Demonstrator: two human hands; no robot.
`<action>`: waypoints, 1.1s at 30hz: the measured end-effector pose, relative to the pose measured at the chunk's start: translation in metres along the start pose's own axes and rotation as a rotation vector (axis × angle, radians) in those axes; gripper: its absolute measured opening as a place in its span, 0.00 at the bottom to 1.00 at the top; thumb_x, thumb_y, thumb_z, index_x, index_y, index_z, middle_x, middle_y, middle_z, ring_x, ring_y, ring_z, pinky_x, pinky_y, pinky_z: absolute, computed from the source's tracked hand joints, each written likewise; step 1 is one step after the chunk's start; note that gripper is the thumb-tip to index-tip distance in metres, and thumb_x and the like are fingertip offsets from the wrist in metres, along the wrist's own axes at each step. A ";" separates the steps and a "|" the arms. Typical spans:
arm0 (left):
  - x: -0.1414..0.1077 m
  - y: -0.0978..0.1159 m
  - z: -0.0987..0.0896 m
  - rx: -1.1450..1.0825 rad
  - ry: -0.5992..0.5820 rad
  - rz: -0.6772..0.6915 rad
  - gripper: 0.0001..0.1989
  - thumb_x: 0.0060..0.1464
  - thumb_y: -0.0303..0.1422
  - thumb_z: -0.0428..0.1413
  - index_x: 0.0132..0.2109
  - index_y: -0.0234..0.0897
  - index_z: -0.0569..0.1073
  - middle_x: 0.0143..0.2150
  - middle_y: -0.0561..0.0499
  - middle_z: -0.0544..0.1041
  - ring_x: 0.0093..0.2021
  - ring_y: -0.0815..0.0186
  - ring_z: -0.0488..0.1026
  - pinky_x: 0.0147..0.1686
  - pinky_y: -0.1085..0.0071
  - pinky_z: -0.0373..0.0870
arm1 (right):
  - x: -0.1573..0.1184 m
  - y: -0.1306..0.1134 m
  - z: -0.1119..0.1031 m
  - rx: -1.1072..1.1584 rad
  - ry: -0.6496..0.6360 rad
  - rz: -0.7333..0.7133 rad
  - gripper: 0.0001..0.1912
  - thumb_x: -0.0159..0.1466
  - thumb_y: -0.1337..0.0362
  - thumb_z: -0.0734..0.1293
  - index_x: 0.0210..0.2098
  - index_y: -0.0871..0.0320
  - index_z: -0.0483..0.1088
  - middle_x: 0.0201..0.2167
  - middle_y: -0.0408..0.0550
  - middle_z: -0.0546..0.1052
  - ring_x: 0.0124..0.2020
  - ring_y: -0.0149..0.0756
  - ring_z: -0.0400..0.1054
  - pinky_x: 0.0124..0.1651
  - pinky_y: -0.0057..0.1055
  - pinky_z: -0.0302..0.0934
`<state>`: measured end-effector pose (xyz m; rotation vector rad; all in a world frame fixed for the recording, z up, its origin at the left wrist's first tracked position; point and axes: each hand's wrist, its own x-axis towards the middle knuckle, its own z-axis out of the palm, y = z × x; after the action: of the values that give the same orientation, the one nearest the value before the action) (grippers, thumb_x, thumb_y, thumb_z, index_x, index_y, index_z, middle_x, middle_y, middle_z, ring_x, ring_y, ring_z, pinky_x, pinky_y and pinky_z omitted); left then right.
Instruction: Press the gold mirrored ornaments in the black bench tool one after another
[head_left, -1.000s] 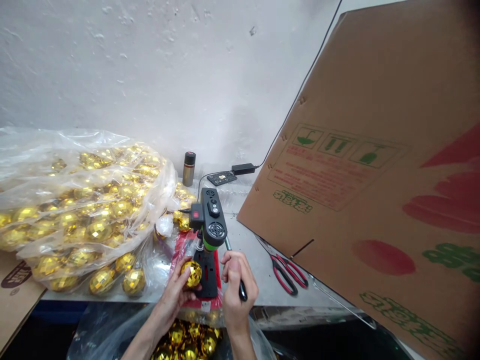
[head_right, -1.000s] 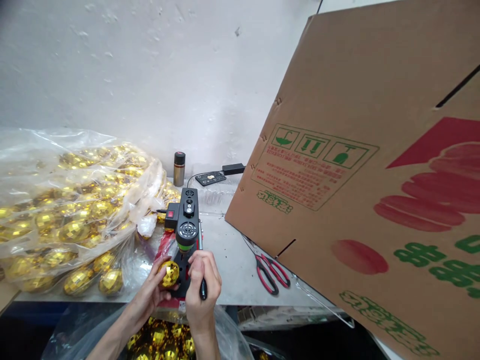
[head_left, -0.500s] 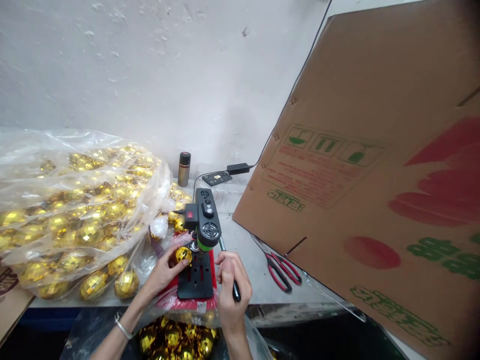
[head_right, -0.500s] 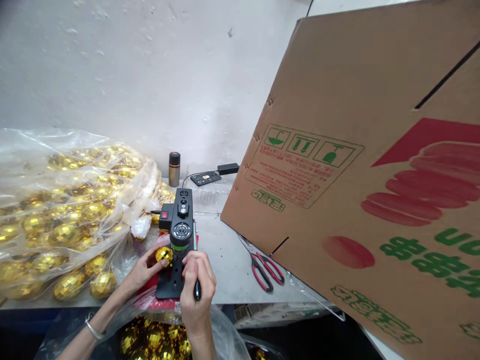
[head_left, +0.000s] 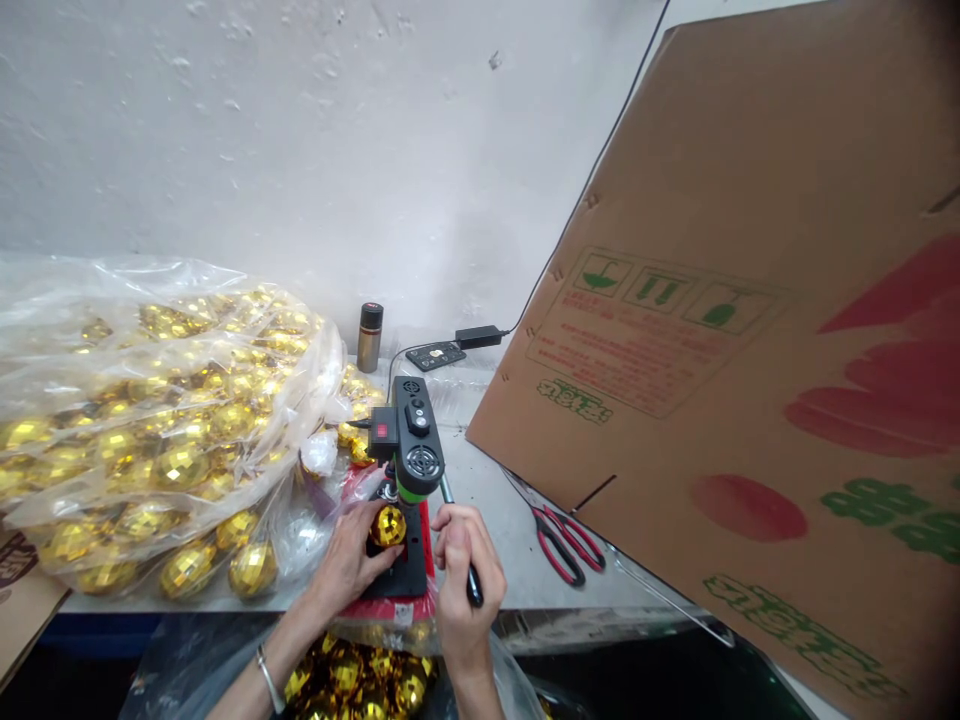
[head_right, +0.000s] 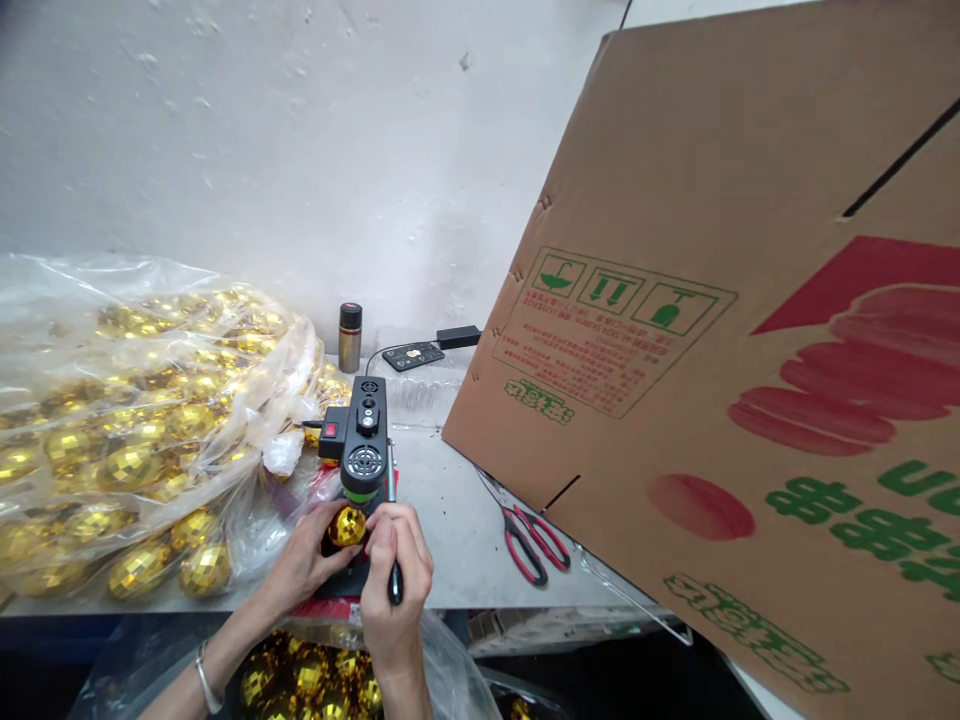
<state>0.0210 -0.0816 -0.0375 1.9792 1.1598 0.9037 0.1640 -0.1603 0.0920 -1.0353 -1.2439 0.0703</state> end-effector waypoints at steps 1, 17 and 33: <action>0.000 0.002 0.003 0.012 0.011 0.007 0.27 0.56 0.38 0.64 0.62 0.38 0.75 0.59 0.38 0.82 0.60 0.44 0.77 0.62 0.44 0.72 | 0.000 0.000 0.000 0.000 -0.003 0.000 0.17 0.77 0.68 0.58 0.31 0.54 0.68 0.29 0.41 0.73 0.22 0.28 0.61 0.26 0.27 0.57; -0.007 0.008 0.023 0.068 -0.014 -0.075 0.29 0.53 0.37 0.65 0.62 0.41 0.75 0.54 0.41 0.83 0.55 0.44 0.77 0.59 0.46 0.68 | -0.016 0.021 -0.004 0.000 -0.028 -0.069 0.18 0.76 0.70 0.58 0.29 0.54 0.67 0.28 0.43 0.71 0.30 0.33 0.69 0.32 0.30 0.60; -0.008 0.008 0.023 0.029 -0.041 -0.103 0.30 0.52 0.35 0.66 0.63 0.40 0.74 0.57 0.40 0.82 0.57 0.43 0.77 0.59 0.46 0.67 | -0.038 0.043 0.006 0.055 0.086 -0.067 0.18 0.77 0.65 0.57 0.29 0.53 0.64 0.28 0.42 0.71 0.28 0.33 0.67 0.34 0.33 0.60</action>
<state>0.0405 -0.0968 -0.0458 1.9326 1.2454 0.7939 0.1656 -0.1535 0.0344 -0.9392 -1.1910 0.0086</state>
